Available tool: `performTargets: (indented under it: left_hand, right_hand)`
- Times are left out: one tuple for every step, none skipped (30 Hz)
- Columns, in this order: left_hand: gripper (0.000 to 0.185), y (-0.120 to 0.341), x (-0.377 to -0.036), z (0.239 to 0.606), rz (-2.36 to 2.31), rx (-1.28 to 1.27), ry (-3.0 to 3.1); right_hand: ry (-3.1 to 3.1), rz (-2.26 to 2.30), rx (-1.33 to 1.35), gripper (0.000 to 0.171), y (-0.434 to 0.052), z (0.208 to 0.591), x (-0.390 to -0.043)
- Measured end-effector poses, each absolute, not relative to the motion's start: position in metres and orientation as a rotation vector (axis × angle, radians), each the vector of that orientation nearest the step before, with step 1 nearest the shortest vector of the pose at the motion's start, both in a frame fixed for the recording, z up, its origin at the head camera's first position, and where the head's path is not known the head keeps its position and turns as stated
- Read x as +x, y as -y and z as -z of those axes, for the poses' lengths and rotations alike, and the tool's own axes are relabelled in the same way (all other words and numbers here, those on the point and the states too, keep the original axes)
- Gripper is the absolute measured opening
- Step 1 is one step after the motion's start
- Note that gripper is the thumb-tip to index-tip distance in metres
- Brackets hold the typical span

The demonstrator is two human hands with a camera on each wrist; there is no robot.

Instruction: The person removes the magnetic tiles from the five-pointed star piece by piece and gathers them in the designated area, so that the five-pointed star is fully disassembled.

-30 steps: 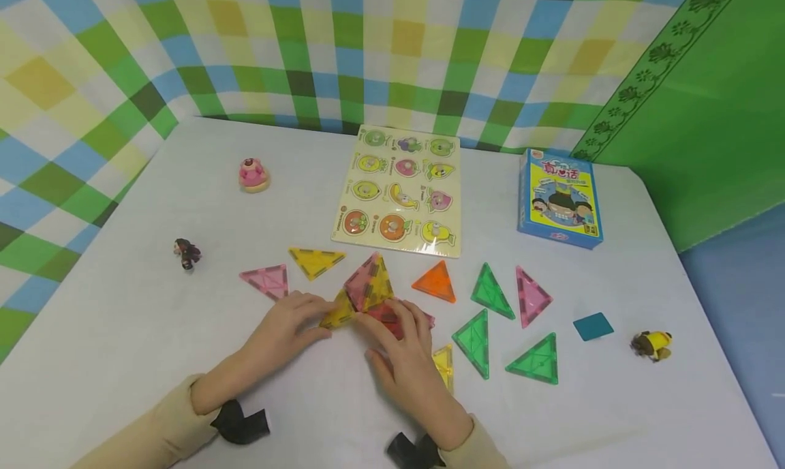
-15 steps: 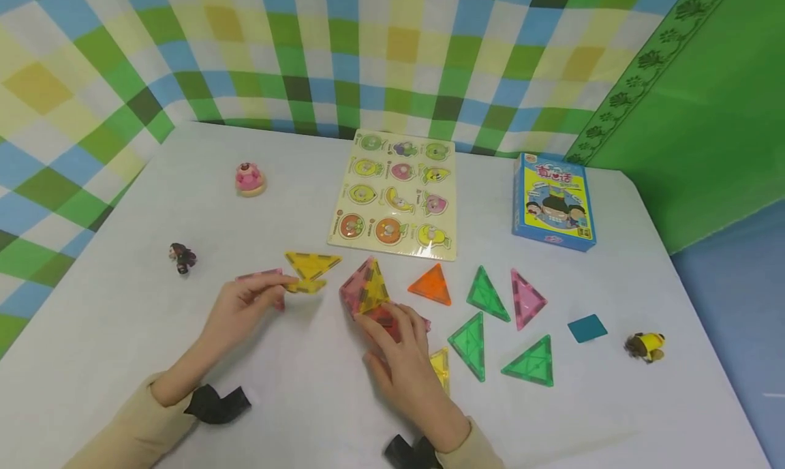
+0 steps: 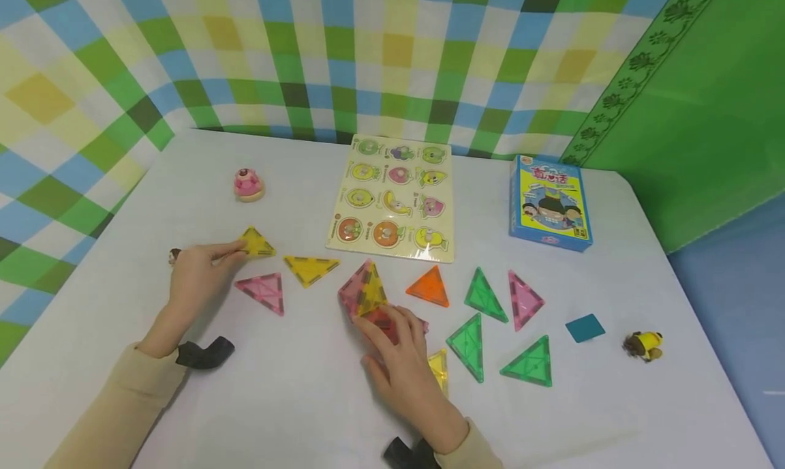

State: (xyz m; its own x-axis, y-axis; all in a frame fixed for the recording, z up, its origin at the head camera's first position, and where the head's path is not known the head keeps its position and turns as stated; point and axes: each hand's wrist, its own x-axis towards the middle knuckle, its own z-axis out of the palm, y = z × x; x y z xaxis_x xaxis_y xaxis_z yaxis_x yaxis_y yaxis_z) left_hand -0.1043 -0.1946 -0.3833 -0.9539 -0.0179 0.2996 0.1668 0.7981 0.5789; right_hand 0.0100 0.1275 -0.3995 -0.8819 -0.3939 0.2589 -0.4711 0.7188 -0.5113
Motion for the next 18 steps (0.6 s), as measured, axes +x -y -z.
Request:
performTargets:
  left_hand:
    - [0.026, 0.195, -0.105, 0.384, 0.882, -0.124, 2.728]
    - [0.026, 0.195, -0.105, 0.385, 0.860, -0.136, 2.737]
    - [0.026, 0.194, -0.104, 0.385, 0.857, -0.152, 2.732]
    - [0.027, 0.193, -0.103, 0.384, 0.862, -0.170, 2.723]
    - [0.028, 0.191, -0.102, 0.383, 0.873, -0.195, 2.714]
    - [0.030, 0.187, -0.101, 0.381, 0.891, -0.230, 2.711]
    - [0.033, 0.181, -0.100, 0.379, 0.916, -0.283, 2.710]
    - [0.036, 0.174, -0.098, 0.378, 0.948, -0.346, 2.718]
    - [0.040, 0.166, -0.096, 0.375, 0.987, -0.423, 2.739]
    - [0.044, 0.157, -0.093, 0.374, 1.005, -0.512, 2.767]
    - [0.048, 0.148, -0.091, 0.373, 1.012, -0.607, 2.795]
    - [0.053, 0.139, -0.088, 0.372, 1.021, -0.705, 2.820]
    - [0.058, 0.131, -0.087, 0.371, 1.028, -0.802, 2.843]
    - [0.063, 0.123, -0.086, 0.370, 1.027, -0.892, 2.861]
    - [0.068, 0.115, -0.085, 0.370, 1.012, -0.976, 2.880]
    - [0.072, 0.108, -0.085, 0.370, 0.999, -1.052, 2.895]
    - [0.075, 0.102, -0.086, 0.370, 0.985, -1.122, 2.909]
    - [0.076, 0.097, -0.088, 0.370, 0.974, -1.186, 2.923]
  right_hand:
    - [2.787, -0.886, 0.707, 0.058, -0.127, 0.400, 0.010]
    - [2.787, -0.886, 0.709, 0.058, -0.127, 0.400, 0.010]
    - [2.789, -0.885, 0.707, 0.058, -0.127, 0.400, 0.010]
    - [2.792, -0.885, 0.707, 0.058, -0.127, 0.400, 0.010]
    - [2.796, -0.884, 0.706, 0.058, -0.127, 0.399, 0.010]
    - [2.804, -0.885, 0.702, 0.059, -0.127, 0.399, 0.010]
    - [2.809, -0.884, 0.698, 0.059, -0.128, 0.398, 0.010]
    - [2.811, -0.882, 0.696, 0.059, -0.128, 0.398, 0.010]
    - [2.812, -0.883, 0.695, 0.059, -0.128, 0.397, 0.010]
    - [2.812, -0.881, 0.694, 0.059, -0.129, 0.397, 0.009]
    - [2.810, -0.877, 0.697, 0.059, -0.129, 0.397, 0.009]
    - [2.803, -0.875, 0.700, 0.059, -0.128, 0.398, 0.009]
    - [2.793, -0.871, 0.707, 0.058, -0.128, 0.398, 0.009]
    - [2.784, -0.864, 0.713, 0.058, -0.128, 0.399, 0.009]
    - [2.773, -0.862, 0.717, 0.057, -0.128, 0.399, 0.009]
    - [2.762, -0.858, 0.720, 0.057, -0.128, 0.400, 0.009]
    - [2.751, -0.855, 0.726, 0.056, -0.127, 0.400, 0.009]
    - [2.740, -0.854, 0.733, 0.055, -0.127, 0.400, 0.009]
